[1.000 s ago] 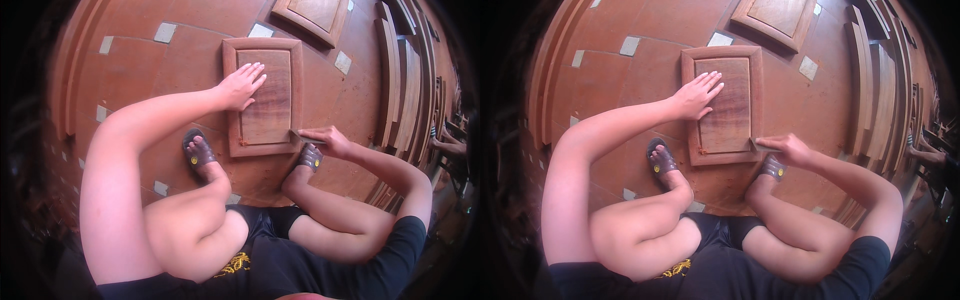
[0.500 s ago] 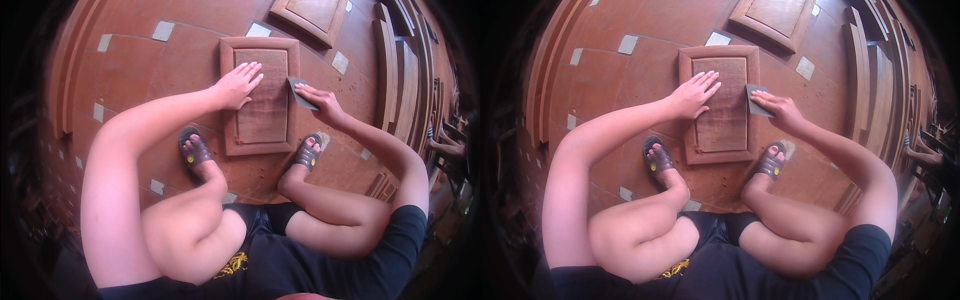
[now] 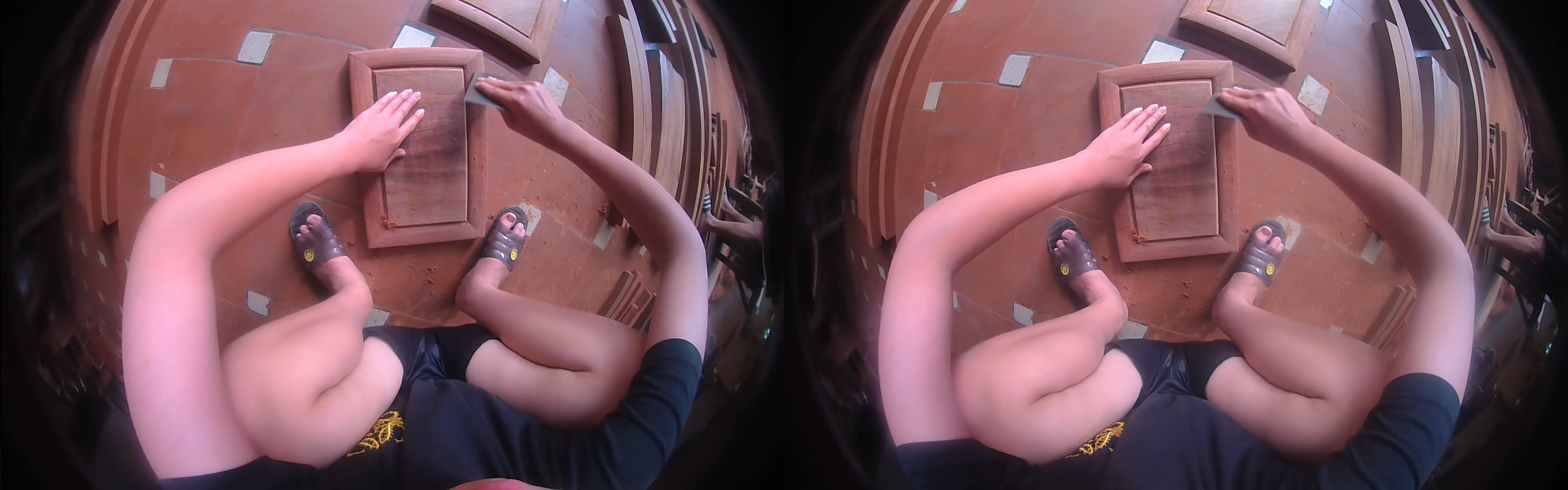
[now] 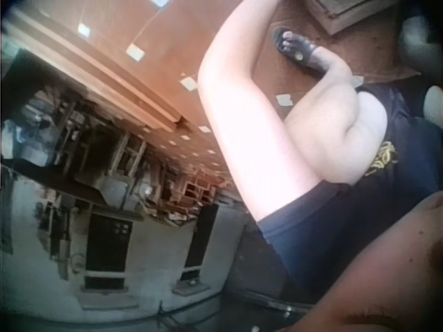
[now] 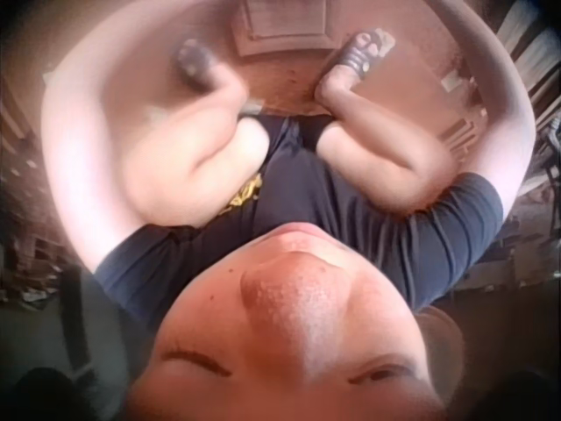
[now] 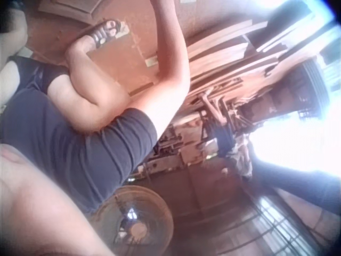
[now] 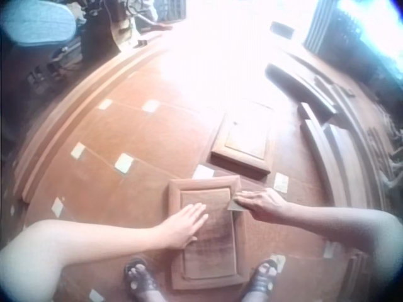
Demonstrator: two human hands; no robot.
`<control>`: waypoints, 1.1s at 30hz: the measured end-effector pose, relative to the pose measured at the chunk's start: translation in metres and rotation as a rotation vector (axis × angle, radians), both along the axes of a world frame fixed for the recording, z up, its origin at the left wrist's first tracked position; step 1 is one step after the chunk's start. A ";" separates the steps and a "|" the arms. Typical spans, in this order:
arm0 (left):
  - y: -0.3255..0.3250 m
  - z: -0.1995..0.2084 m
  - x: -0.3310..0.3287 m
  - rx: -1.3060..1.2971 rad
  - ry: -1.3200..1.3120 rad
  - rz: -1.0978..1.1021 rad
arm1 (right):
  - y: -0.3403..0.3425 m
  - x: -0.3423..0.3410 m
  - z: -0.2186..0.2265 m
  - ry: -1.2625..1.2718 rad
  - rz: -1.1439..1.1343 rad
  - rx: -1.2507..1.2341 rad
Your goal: The person sits on the floor and sands a rectangular wooden frame with a sanding block, moving it across the surface and edges. They occasionally flip the frame to work on different sides and continue sanding until the end of the clip.
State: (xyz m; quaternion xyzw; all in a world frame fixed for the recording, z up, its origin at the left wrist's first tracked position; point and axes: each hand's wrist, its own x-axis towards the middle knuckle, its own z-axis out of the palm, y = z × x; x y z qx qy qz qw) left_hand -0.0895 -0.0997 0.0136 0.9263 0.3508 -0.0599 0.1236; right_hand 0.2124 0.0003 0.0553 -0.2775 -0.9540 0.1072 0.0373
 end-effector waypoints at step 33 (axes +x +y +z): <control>0.001 -0.001 0.000 0.023 0.038 -0.009 | -0.123 0.053 0.015 0.005 0.361 -0.389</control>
